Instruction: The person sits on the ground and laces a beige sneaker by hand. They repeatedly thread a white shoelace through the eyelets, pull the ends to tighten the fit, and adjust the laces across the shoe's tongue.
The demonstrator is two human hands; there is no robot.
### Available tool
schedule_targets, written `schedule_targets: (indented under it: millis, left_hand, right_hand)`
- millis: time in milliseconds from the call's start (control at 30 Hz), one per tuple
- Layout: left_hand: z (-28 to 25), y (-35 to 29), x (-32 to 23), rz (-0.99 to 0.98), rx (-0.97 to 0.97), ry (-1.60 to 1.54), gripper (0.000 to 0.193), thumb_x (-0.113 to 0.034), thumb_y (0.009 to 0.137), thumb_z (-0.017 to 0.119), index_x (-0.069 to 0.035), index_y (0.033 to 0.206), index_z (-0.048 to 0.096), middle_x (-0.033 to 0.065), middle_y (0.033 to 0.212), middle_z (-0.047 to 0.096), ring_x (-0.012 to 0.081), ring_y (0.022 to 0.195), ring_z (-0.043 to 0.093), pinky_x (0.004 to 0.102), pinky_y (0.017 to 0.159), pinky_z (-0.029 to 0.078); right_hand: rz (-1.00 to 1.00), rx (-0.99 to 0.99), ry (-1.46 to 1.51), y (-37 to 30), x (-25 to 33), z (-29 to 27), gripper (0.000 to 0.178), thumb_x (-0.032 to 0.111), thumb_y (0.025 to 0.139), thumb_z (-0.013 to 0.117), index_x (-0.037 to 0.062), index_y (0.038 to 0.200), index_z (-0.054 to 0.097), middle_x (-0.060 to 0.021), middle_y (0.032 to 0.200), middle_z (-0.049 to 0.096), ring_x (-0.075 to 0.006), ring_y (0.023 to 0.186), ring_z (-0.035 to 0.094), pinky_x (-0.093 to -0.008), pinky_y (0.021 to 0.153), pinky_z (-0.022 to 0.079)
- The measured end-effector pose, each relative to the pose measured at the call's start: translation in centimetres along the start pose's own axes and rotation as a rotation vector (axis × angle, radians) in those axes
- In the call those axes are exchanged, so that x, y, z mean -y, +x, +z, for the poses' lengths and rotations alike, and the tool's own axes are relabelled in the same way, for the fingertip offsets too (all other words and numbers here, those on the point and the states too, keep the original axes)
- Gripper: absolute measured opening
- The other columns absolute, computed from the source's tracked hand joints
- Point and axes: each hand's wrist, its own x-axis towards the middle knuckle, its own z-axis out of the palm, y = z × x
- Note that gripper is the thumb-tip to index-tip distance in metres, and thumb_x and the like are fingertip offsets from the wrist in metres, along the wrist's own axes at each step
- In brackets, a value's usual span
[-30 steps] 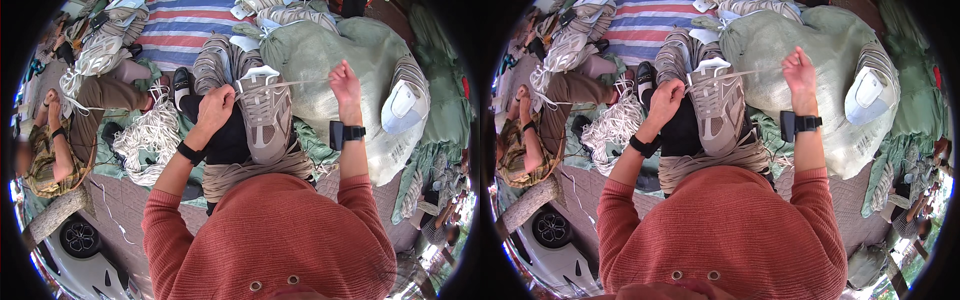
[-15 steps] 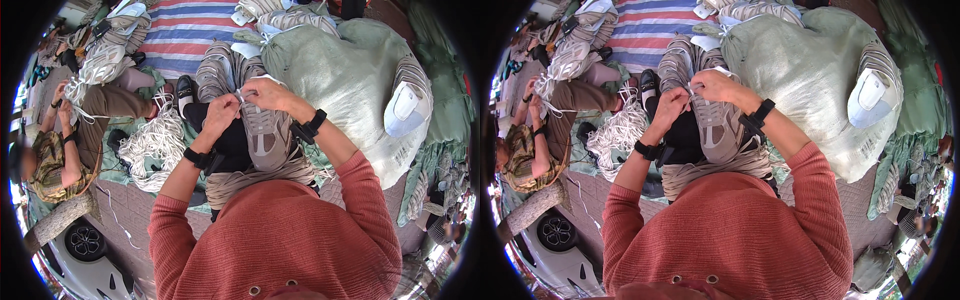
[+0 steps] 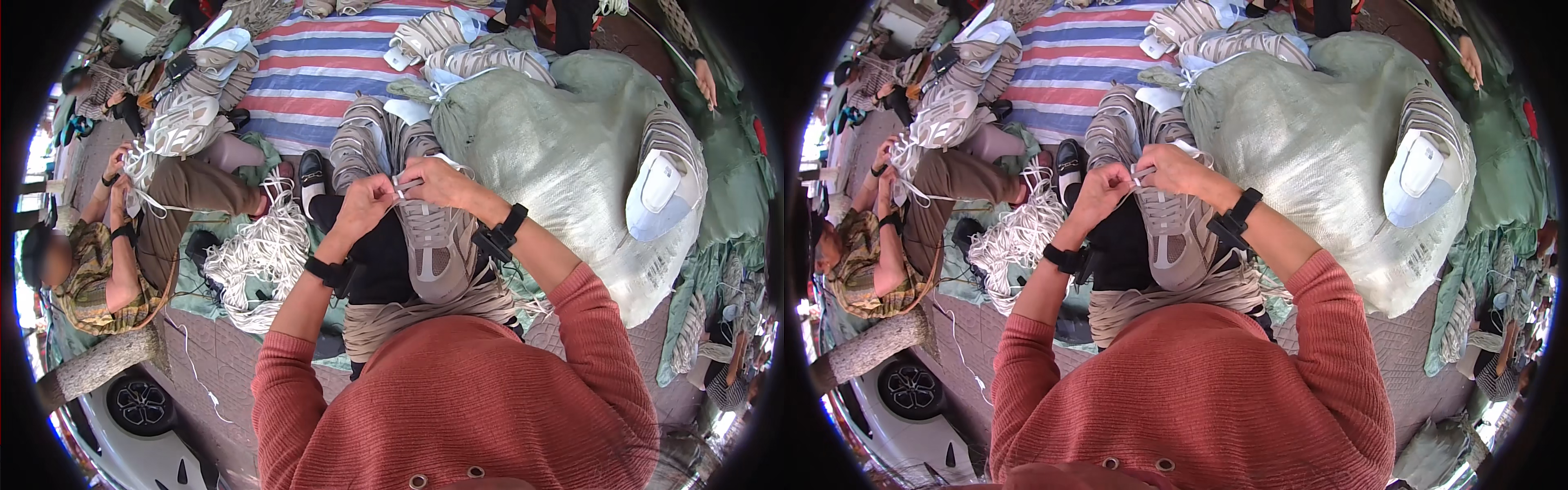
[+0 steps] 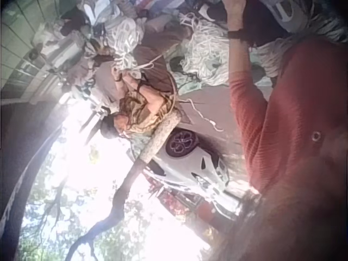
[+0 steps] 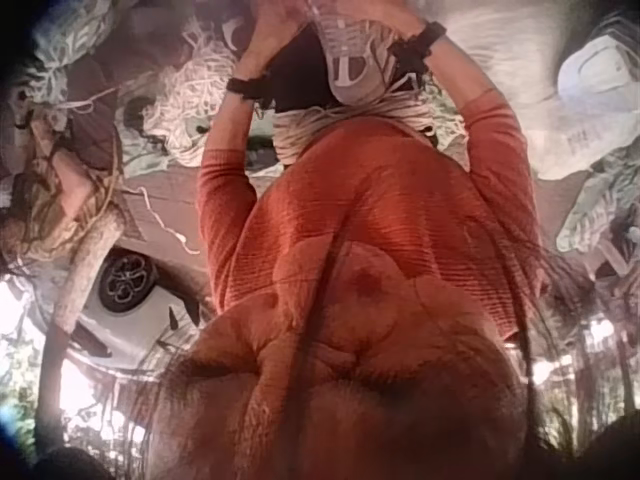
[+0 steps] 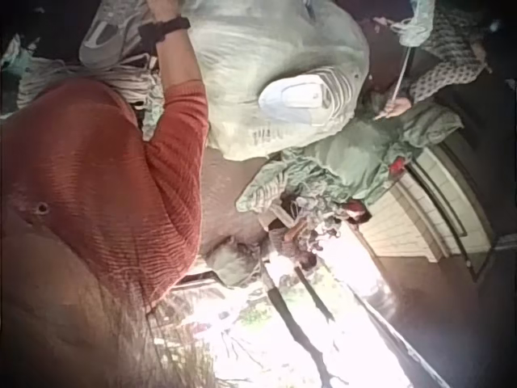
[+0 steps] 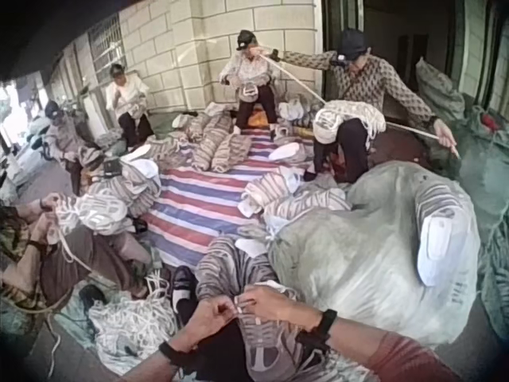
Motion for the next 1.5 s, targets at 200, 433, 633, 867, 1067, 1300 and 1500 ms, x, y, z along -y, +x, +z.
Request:
schedule_targets:
  millis: [200,433,633,867,1067,1300,1500]
  left_hand:
    - [-0.8,-2.2,-2.6,0.343,-0.15,0.291,0.014,-0.006,0.079,0.071,-0.003,0.087,0.06,0.0088,0.096,0.059,0.0241,0.085,0.06,0.0332,0.074,0.047]
    - [-0.4,-1.3,-0.6,0.352,-0.131,0.035,0.009,-0.004,0.082,0.067,-0.001,0.087,0.059,0.0098,0.1,0.061,0.0257,0.097,0.059,0.0337,0.087,0.044]
    - [-0.1,-0.7,-0.8,0.326,-0.099,-0.045,0.011,0.0,0.082,0.069,-0.002,0.089,0.062,0.0053,0.101,0.06,0.0174,0.095,0.059,0.0289,0.085,0.045]
    - [-1.1,0.1,-2.1,0.265,-0.086,-0.002,0.014,-0.004,0.089,0.064,-0.004,0.103,0.064,0.0039,0.105,0.062,0.0139,0.098,0.058,0.0283,0.089,0.044]
    - [1.3,2.0,-2.3,0.424,-0.138,0.385,0.012,-0.012,0.084,0.07,-0.006,0.093,0.068,0.0071,0.094,0.062,0.023,0.087,0.059,0.0321,0.081,0.046]
    - [3.5,3.5,-3.5,0.253,-0.099,0.466,0.014,-0.018,0.082,0.071,-0.01,0.093,0.067,0.0057,0.093,0.063,0.0232,0.086,0.059,0.0352,0.08,0.043]
    - [-2.3,0.8,-1.4,-0.025,-0.23,-0.665,0.017,-0.02,0.089,0.062,-0.003,0.094,0.064,0.0071,0.096,0.067,0.0173,0.091,0.063,0.0316,0.082,0.049]
  right_hand:
    - [0.143,0.085,0.394,-0.6,0.2,-2.2,0.019,0.015,0.081,0.073,0.0007,0.092,0.069,-0.0066,0.081,0.061,-0.0199,0.078,0.061,-0.0329,0.072,0.047]
    - [0.108,-0.155,1.719,-3.6,-1.6,-11.1,0.016,0.005,0.092,0.06,-0.0063,0.102,0.061,-0.0013,0.074,0.051,-0.0076,0.055,0.038,-0.0218,0.052,0.033]
    - [0.509,-0.712,1.527,-10.7,-8.8,-12.0,0.015,0.01,0.096,0.058,-0.0035,0.1,0.06,-0.0008,0.074,0.05,-0.0066,0.051,0.032,-0.0208,0.048,0.027]
    - [0.543,-0.978,1.363,-11.7,-9.4,-10.8,0.014,0.01,0.096,0.057,-0.0025,0.1,0.059,-0.0006,0.075,0.05,-0.0067,0.053,0.034,-0.0222,0.046,0.026]
    - [0.477,-1.026,1.111,-10.3,-8.2,-11.4,0.021,0.021,0.095,0.06,0.0008,0.102,0.06,0.0008,0.076,0.051,-0.0056,0.056,0.037,-0.0213,0.047,0.027]
    - [0.484,-0.381,0.419,-7.0,-2.8,-5.5,0.032,0.039,0.097,0.053,0.0086,0.1,0.063,0.0002,0.08,0.06,-0.0123,0.07,0.053,-0.0279,0.065,0.04]
    - [0.271,-0.318,-0.052,-7.0,-2.1,-2.5,0.031,0.036,0.097,0.047,0.0108,0.094,0.065,-0.0057,0.08,0.066,-0.0167,0.079,0.063,-0.0321,0.071,0.043]
